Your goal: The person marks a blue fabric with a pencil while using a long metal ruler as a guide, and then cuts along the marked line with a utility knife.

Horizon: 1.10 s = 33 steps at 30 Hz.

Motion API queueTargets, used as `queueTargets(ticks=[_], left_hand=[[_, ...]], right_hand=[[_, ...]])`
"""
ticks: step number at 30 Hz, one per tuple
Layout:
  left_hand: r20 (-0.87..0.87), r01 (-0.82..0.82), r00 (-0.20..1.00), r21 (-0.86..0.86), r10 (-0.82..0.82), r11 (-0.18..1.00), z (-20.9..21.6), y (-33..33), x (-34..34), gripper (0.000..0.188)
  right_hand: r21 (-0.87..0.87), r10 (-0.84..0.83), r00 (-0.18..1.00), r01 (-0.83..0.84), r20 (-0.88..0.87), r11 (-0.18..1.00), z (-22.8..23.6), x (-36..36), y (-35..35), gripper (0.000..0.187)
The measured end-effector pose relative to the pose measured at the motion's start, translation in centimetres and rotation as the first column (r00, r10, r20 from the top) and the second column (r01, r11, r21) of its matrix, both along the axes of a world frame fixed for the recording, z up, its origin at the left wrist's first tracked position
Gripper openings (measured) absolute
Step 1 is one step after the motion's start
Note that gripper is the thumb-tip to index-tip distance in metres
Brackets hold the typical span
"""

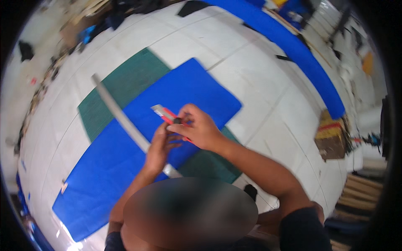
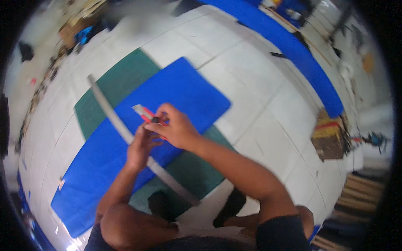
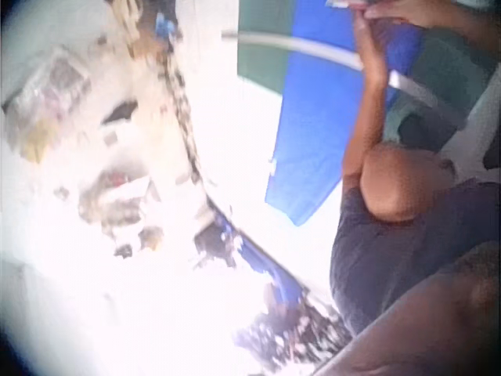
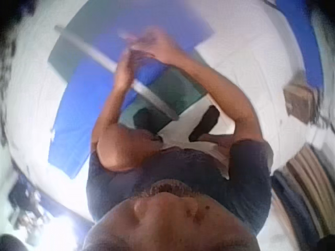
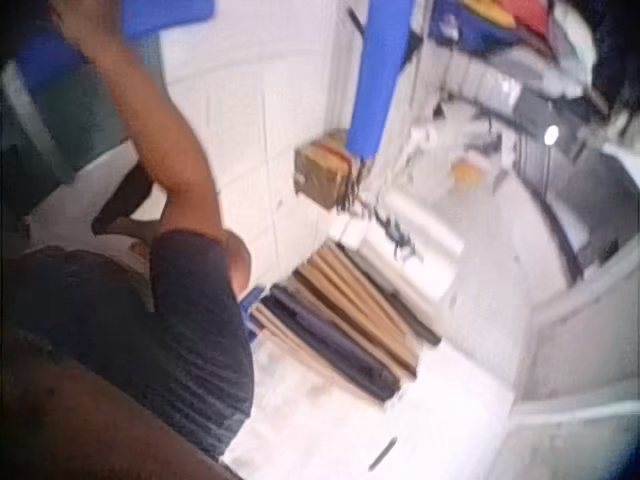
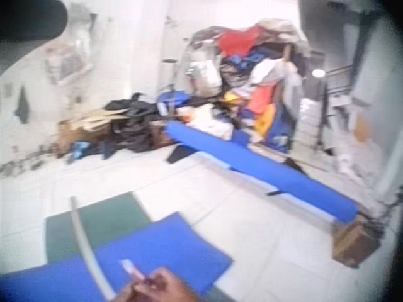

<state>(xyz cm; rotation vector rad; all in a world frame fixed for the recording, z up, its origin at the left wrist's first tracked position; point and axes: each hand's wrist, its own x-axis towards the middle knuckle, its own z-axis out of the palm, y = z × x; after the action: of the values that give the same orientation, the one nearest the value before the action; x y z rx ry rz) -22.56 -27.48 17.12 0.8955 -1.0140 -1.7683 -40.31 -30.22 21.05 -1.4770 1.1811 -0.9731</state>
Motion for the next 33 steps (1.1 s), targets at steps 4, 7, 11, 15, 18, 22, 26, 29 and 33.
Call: queueTargets(ticks=[4, 7, 11, 15, 18, 22, 26, 29, 33], left_hand=[[-0.251, -0.045, 0.964, 0.163, 0.085, 0.986, -1.4, 0.7, 2.2, 0.057], [-0.212, -0.133, 0.950, 0.390, 0.230, 0.911, -3.2, 2.1, 3.3, 0.055], [-0.221, -0.118, 0.935, 0.540, 0.276, 0.834, -5.7, 3.7, 3.5, 0.053], [-0.302, -0.017, 0.922, 0.592, 0.241, 0.806, -7.0, 5.1, 3.3, 0.052], [-0.310, -0.055, 0.907, 0.584, 0.285, 0.810, -6.3, 6.2, 3.2, 0.050], [-0.308, -0.055, 0.918, 0.524, 0.249, 0.850, -5.6, 5.5, 3.9, 0.051], [-0.287, 0.027, 0.947, 0.519, 0.144, 0.854, -6.7, 5.0, 4.5, 0.054], [-0.329, 0.073, 0.937, 0.516, 0.118, 0.854, -8.2, 5.7, 4.1, 0.053], [-0.252, 0.040, 0.962, 0.507, 0.104, 0.861, -8.9, 6.1, 4.0, 0.049]], right_hand=[[0.228, -0.234, 0.857, 0.141, 0.459, 0.963, -3.5, 6.6, 4.1, 0.022], [0.328, -0.155, 0.913, 0.025, 0.378, 0.944, -5.8, 8.1, 7.6, 0.033], [0.204, -0.107, 0.919, 0.030, 0.379, 0.979, -8.2, 8.8, 9.3, 0.035], [0.163, -0.140, 0.956, 0.100, 0.259, 0.982, -8.9, 8.2, 9.8, 0.038], [0.128, -0.150, 0.985, 0.139, 0.081, 0.982, -8.2, 8.9, 10.9, 0.040], [0.143, -0.154, 0.920, 0.109, 0.361, 0.984, -7.6, 9.8, 11.2, 0.038], [0.318, -0.119, 0.900, -0.023, 0.419, 0.948, -8.5, 8.6, 10.2, 0.034], [0.206, -0.151, 0.939, 0.089, 0.309, 0.975, -9.3, 8.5, 10.1, 0.033], [0.194, -0.164, 0.985, 0.150, 0.056, 0.969, -9.5, 8.7, 10.5, 0.032]])
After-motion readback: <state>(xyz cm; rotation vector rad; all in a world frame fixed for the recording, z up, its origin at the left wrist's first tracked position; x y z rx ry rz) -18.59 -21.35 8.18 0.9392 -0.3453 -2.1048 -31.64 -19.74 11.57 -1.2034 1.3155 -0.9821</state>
